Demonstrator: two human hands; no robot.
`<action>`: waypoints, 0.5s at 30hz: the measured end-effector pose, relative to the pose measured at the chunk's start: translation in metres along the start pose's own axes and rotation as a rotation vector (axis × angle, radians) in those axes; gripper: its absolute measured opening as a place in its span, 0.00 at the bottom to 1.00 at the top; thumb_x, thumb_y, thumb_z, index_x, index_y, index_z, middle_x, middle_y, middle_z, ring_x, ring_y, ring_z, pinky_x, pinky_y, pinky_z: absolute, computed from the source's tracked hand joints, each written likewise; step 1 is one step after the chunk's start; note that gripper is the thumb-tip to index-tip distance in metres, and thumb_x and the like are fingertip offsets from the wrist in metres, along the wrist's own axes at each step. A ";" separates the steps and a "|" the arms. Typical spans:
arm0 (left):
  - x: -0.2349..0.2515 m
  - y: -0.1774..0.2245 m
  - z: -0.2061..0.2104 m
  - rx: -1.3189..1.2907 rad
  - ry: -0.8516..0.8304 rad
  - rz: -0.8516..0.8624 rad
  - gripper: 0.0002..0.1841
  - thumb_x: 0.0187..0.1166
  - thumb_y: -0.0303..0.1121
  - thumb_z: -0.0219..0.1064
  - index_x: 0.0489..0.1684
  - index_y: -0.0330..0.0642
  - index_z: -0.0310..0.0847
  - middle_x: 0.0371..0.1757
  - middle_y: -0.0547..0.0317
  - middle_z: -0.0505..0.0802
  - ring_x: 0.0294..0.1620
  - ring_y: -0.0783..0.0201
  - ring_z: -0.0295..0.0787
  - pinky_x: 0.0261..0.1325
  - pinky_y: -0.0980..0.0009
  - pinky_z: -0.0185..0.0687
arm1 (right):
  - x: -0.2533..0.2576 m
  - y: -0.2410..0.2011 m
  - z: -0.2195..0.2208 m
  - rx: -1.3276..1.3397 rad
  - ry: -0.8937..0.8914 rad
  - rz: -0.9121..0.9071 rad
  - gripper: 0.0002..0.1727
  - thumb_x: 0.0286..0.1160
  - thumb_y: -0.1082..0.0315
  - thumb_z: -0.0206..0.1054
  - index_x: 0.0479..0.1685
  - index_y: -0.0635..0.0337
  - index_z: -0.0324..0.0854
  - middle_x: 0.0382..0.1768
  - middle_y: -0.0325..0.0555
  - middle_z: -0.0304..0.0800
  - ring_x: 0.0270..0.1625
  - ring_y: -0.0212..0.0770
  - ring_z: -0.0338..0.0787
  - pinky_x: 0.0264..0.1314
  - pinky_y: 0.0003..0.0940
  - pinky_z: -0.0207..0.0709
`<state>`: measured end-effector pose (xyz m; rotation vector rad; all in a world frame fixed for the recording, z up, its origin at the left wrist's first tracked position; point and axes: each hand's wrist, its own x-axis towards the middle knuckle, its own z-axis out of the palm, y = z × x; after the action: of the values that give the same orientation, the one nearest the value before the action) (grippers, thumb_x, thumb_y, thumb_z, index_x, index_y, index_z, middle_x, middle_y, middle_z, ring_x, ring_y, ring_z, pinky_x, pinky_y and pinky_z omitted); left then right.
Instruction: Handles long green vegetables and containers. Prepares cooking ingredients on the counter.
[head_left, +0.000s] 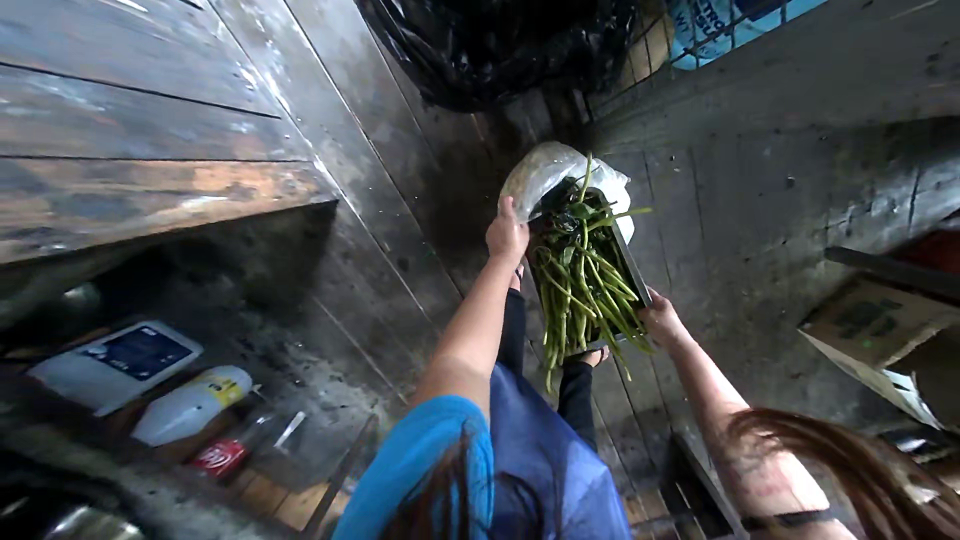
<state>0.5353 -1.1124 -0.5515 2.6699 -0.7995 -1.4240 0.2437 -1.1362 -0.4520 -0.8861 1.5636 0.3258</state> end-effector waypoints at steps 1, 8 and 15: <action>0.004 -0.003 -0.004 0.045 0.079 0.016 0.32 0.79 0.29 0.65 0.86 0.44 0.62 0.67 0.37 0.88 0.62 0.37 0.90 0.61 0.40 0.84 | 0.001 0.000 0.003 0.004 0.007 -0.005 0.31 0.73 0.86 0.57 0.81 0.66 0.70 0.65 0.57 0.85 0.59 0.37 0.89 0.61 0.36 0.84; 0.035 -0.003 -0.026 0.301 0.243 0.865 0.11 0.84 0.27 0.63 0.54 0.35 0.89 0.81 0.37 0.78 0.87 0.28 0.62 0.87 0.27 0.42 | 0.010 -0.005 0.007 0.075 0.001 0.004 0.34 0.72 0.87 0.55 0.83 0.63 0.67 0.64 0.56 0.85 0.55 0.37 0.90 0.55 0.35 0.86; 0.050 0.063 -0.056 0.504 0.036 0.216 0.47 0.62 0.26 0.78 0.90 0.60 0.65 0.99 0.61 0.35 0.93 0.23 0.18 0.76 0.10 0.25 | 0.012 -0.002 0.003 0.043 -0.043 -0.050 0.33 0.72 0.86 0.56 0.82 0.65 0.68 0.65 0.57 0.85 0.58 0.38 0.89 0.59 0.36 0.85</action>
<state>0.5745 -1.2015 -0.5423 2.8048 -1.5713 -1.2522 0.2480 -1.1401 -0.4631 -0.8781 1.5006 0.2726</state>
